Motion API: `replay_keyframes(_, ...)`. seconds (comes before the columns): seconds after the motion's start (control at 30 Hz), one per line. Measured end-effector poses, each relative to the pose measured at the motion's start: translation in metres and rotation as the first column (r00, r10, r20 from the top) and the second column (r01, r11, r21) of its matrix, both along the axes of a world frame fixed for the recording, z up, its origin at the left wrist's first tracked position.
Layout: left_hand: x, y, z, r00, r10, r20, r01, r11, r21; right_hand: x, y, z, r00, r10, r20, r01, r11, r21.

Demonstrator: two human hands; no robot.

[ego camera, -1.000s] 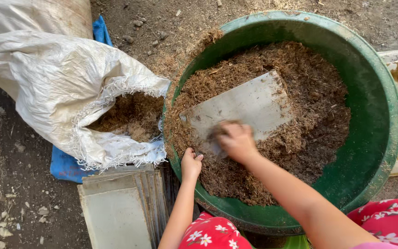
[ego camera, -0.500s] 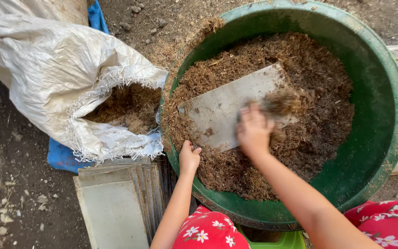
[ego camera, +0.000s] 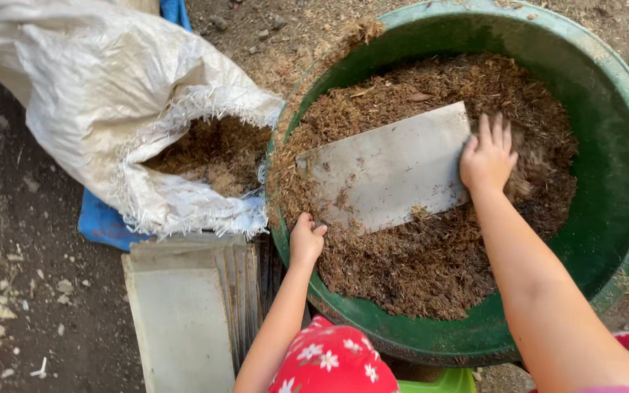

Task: The person scoops fibrous organic material from a green basin and spreads it onto rectangular trays using their hands. They repeatedly fill each tray and stack them to the side.

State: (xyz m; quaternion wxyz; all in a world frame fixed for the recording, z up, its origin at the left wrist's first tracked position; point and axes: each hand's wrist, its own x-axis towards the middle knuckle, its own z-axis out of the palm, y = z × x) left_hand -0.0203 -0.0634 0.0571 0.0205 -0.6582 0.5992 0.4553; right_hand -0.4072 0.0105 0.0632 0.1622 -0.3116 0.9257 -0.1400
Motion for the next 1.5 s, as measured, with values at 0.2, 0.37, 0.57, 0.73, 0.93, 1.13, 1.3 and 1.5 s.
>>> replay_keyframes(0.2, -0.005, -0.003, -0.003, 0.99, -0.01, -0.139, -0.018, 0.981, -0.195, 0.044, 0.112, -0.038, 0.985, -0.157, 0.076, 0.159, 0.987, -0.03)
replay_keyframes(0.37, -0.012, 0.005, 0.007, 0.94, 0.106, -0.326, -0.173, 0.967, -0.185, 0.114, 0.169, -0.042, 0.999, -0.016, 0.036, 0.009, 0.984, 0.178)
replay_keyframes(0.57, -0.01, 0.039, 0.021, 0.901, 0.194, -0.389, -0.263, 0.955, -0.134, 0.186, 0.179, -0.025, 0.919, 0.162, 0.358, -0.33, 0.814, 0.478)
replay_keyframes(0.73, -0.014, 0.039, 0.016, 0.843, 0.311, -0.438, -0.311, 0.947, 0.075, 0.196, 0.177, -0.027, 0.761, 0.179, 0.624, -0.372, 0.908, 0.194)
replay_keyframes(0.93, -0.021, 0.04, -0.011, 0.841, 0.319, -0.438, -0.328, 0.943, 0.057, 0.179, 0.134, -0.008, 0.363, 0.022, 0.931, 0.093, 0.994, -0.06)
replay_keyframes(1.13, -0.028, 0.052, -0.03, 0.853, 0.286, -0.438, -0.336, 0.941, -0.041, 0.195, 0.054, 0.045, 0.791, 0.612, 0.028, -0.57, 0.752, -0.33)
replay_keyframes(1.3, -0.033, 0.056, -0.035, 0.887, 0.265, -0.379, -0.318, 0.944, -0.084, 0.242, -0.007, 0.022, 0.534, 0.801, -0.27, -0.832, 0.555, 0.0)
replay_keyframes(1.5, -0.032, 0.06, -0.046, 0.878, 0.243, -0.412, -0.324, 0.936, -0.138, 0.21, -0.081, -0.012, 0.351, 0.875, -0.335, -0.927, 0.375, 0.009)
